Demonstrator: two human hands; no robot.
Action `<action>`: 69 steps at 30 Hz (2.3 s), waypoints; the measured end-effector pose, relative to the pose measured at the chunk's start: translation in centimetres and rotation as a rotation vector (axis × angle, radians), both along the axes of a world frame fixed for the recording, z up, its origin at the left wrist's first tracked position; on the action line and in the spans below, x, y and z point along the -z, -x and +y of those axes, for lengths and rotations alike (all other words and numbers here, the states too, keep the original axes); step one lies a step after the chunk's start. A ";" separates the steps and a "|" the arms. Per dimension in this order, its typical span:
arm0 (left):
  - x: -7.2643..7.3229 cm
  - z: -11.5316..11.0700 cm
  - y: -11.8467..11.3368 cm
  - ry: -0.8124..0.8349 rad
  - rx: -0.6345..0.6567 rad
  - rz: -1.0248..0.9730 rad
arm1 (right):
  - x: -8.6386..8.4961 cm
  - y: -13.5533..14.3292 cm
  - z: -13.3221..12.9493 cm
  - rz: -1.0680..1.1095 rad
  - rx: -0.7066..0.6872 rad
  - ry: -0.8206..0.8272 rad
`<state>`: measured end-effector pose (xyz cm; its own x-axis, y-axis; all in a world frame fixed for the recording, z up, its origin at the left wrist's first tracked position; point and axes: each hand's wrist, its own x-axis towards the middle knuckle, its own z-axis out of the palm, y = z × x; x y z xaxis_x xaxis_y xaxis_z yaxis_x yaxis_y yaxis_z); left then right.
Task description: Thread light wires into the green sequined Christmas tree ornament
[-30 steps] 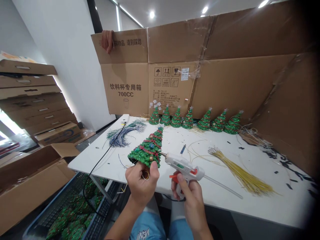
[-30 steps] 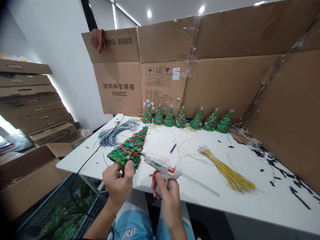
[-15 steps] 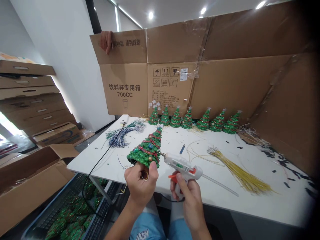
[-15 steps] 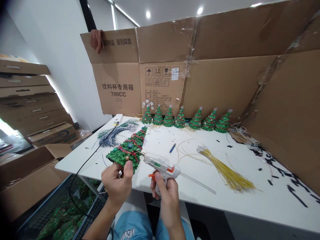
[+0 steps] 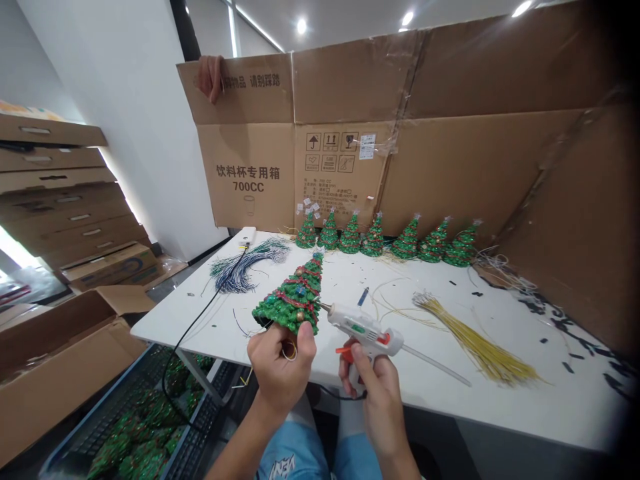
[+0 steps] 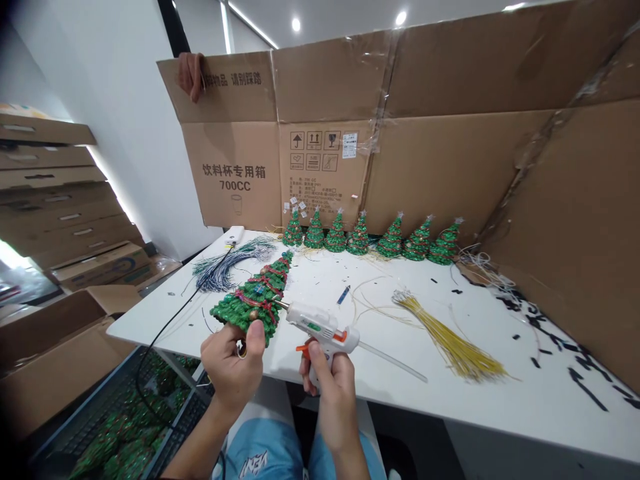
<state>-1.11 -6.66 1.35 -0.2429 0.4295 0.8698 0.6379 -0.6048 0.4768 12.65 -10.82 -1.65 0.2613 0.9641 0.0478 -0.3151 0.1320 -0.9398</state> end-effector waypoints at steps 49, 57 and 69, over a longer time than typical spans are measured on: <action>0.2 -0.1 0.1 0.036 0.002 -0.013 | 0.5 0.0 0.3 -0.012 -0.003 0.009; 0.0 -0.3 0.1 0.044 0.003 -0.007 | 0.5 0.1 0.3 -0.007 0.005 0.009; 0.2 -0.1 0.0 0.066 0.007 -0.010 | 0.9 0.2 0.4 0.003 -0.001 0.023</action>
